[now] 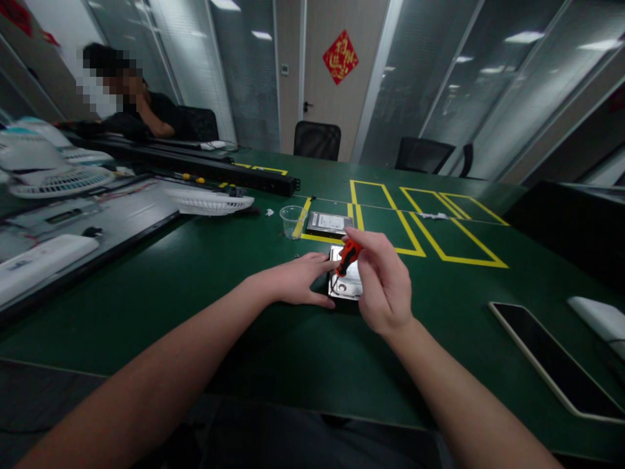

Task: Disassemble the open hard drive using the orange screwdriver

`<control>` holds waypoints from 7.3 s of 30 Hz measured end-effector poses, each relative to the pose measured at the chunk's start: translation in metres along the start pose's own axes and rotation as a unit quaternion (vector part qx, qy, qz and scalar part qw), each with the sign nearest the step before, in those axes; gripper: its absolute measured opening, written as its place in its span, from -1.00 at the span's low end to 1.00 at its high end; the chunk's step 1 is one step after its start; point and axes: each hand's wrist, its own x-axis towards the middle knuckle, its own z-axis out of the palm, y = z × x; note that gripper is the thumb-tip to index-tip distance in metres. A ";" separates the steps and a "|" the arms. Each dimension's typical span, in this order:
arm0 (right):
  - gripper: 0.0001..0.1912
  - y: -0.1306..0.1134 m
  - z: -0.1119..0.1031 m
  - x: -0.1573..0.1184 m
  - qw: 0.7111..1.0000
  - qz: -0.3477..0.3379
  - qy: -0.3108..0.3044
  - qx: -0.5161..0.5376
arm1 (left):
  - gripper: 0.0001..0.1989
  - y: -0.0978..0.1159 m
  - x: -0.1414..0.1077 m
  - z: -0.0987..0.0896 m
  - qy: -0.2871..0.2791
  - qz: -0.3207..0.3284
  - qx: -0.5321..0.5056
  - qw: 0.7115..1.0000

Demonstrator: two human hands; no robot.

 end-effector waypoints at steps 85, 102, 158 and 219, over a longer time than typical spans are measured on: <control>-0.72 -0.003 0.003 0.001 0.999 -0.002 0.008 -0.038 | -0.06 0.003 0.000 -0.004 -0.001 -0.009 -0.006 1.000; -0.70 0.000 0.007 -0.003 0.999 0.010 0.040 -0.028 | 0.01 0.004 0.002 -0.004 -0.012 -0.032 -0.001 0.999; -0.62 -0.001 0.005 -0.004 0.999 0.021 0.014 -0.027 | -0.01 0.004 -0.001 -0.004 -0.010 -0.024 0.001 1.000; -0.68 0.000 0.006 0.002 0.998 -0.029 0.047 -0.016 | -0.03 0.004 0.000 -0.005 -0.003 -0.010 -0.005 1.000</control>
